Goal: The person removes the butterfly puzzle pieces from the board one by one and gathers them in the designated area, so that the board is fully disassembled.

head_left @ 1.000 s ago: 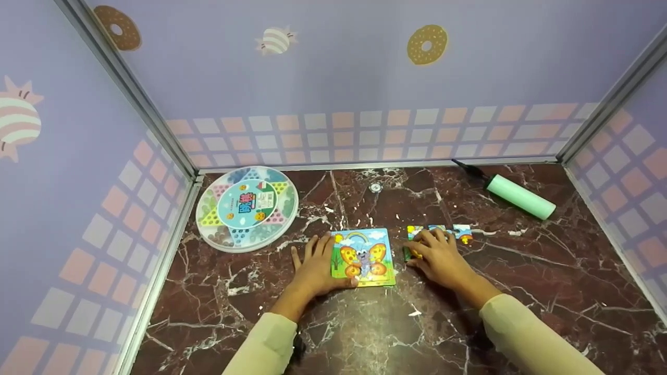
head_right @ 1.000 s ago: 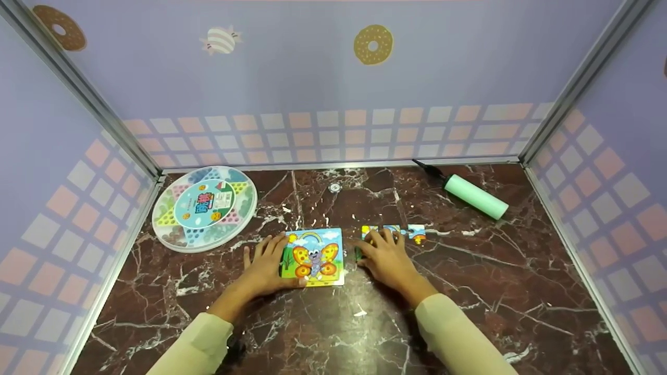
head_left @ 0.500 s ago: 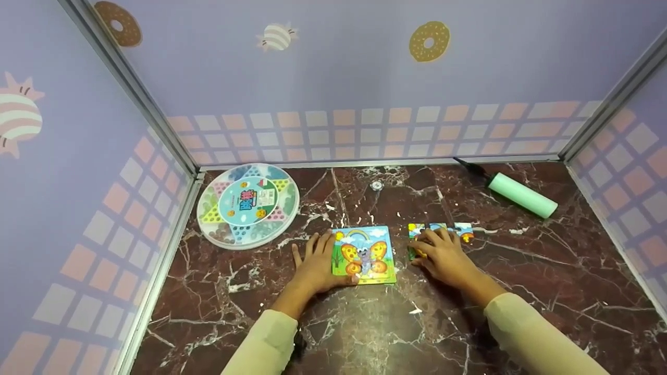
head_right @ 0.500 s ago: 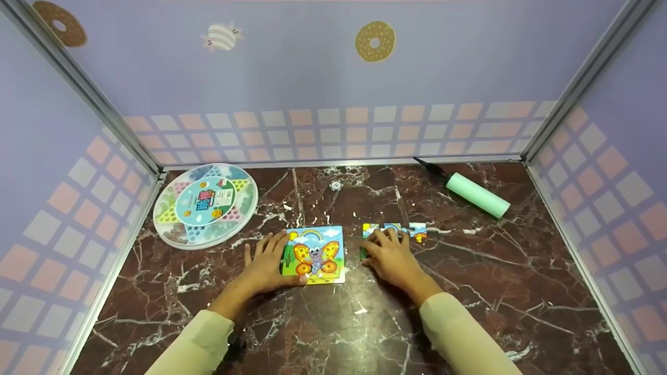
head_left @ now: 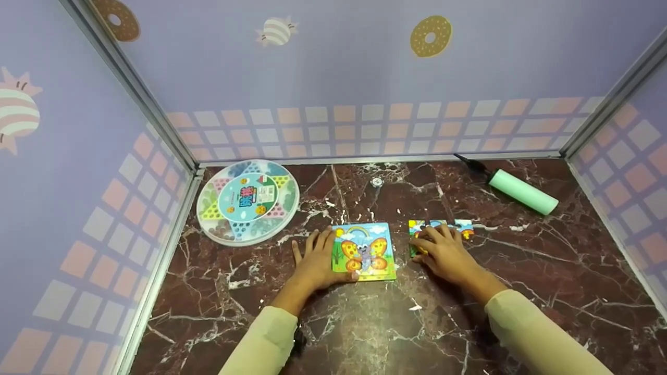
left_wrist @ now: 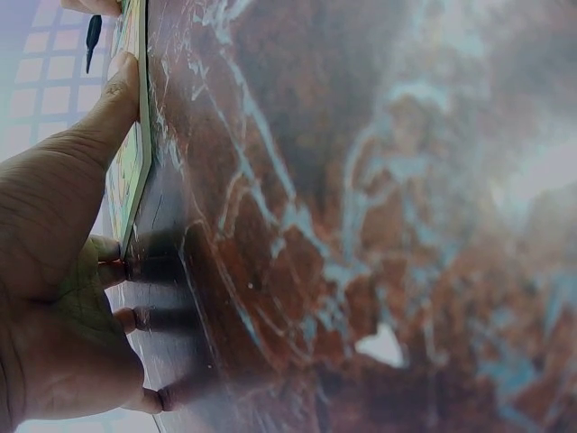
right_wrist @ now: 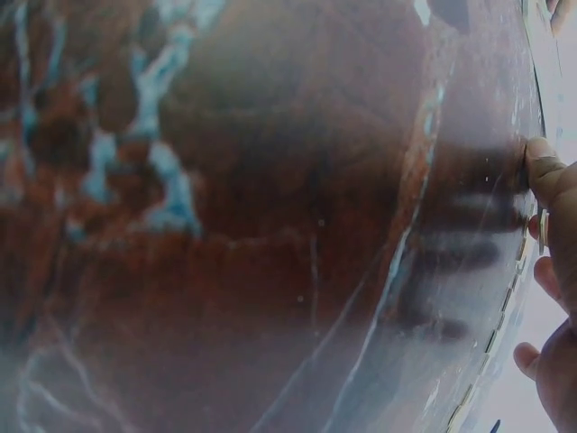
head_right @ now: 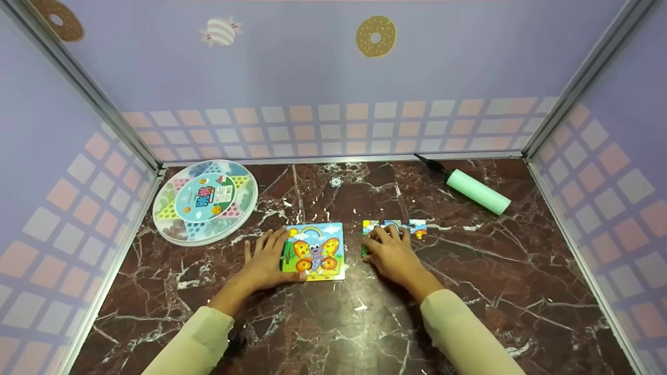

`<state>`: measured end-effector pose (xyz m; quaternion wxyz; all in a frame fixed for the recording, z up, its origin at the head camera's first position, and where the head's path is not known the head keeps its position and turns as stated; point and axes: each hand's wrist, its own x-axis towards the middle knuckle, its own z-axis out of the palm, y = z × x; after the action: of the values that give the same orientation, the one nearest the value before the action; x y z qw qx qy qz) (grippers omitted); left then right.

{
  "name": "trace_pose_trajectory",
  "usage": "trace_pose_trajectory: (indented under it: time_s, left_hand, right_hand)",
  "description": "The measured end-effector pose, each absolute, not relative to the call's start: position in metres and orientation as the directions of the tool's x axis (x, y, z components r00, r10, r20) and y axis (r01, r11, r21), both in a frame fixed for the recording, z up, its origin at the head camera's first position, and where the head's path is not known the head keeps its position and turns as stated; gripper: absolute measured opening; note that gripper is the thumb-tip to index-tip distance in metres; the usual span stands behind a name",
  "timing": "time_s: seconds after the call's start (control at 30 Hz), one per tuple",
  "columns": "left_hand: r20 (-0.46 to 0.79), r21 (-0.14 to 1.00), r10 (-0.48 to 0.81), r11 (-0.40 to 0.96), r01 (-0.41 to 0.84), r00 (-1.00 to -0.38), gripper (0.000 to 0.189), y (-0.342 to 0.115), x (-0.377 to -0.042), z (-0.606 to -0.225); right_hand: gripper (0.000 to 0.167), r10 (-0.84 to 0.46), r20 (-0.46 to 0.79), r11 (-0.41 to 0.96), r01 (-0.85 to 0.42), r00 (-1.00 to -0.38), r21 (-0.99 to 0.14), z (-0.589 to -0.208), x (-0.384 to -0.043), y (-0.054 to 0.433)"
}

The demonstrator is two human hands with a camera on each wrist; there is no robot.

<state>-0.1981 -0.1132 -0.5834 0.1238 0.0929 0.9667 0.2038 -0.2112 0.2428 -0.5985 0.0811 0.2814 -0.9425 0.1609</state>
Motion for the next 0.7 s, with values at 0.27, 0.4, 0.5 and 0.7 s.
trace_pose_trajectory:
  time_s: [0.27,0.4,0.5,0.7]
  left_hand:
    - [-0.202,0.421,0.233,0.898,0.130,-0.951,0.130,-0.1127,-0.1987,-0.5825]
    - [-0.204,0.418,0.232,0.899,0.130,-0.951,0.131,-0.1128,-0.1990,-0.5827]
    - [-0.202,0.414,0.233,0.901,0.133,-0.951,0.132,-0.1128,-0.1990,-0.5831]
    - [-0.192,0.419,0.237,0.897,0.139,-0.952,0.131,-0.1134,-0.1977,-0.5836]
  right_hand:
    - [0.039,-0.501,0.232,0.795,-0.550,-0.833,-0.257,-0.5987,-0.2120,0.2428]
    - [0.039,-0.501,0.238,0.791,-0.552,-0.832,-0.264,-0.5994,-0.2121,0.2435]
    - [0.039,-0.502,0.242,0.788,-0.555,-0.830,-0.268,-0.5995,-0.2117,0.2437]
    - [0.039,-0.511,0.252,0.783,-0.566,-0.822,-0.257,-0.5984,-0.2105,0.2444]
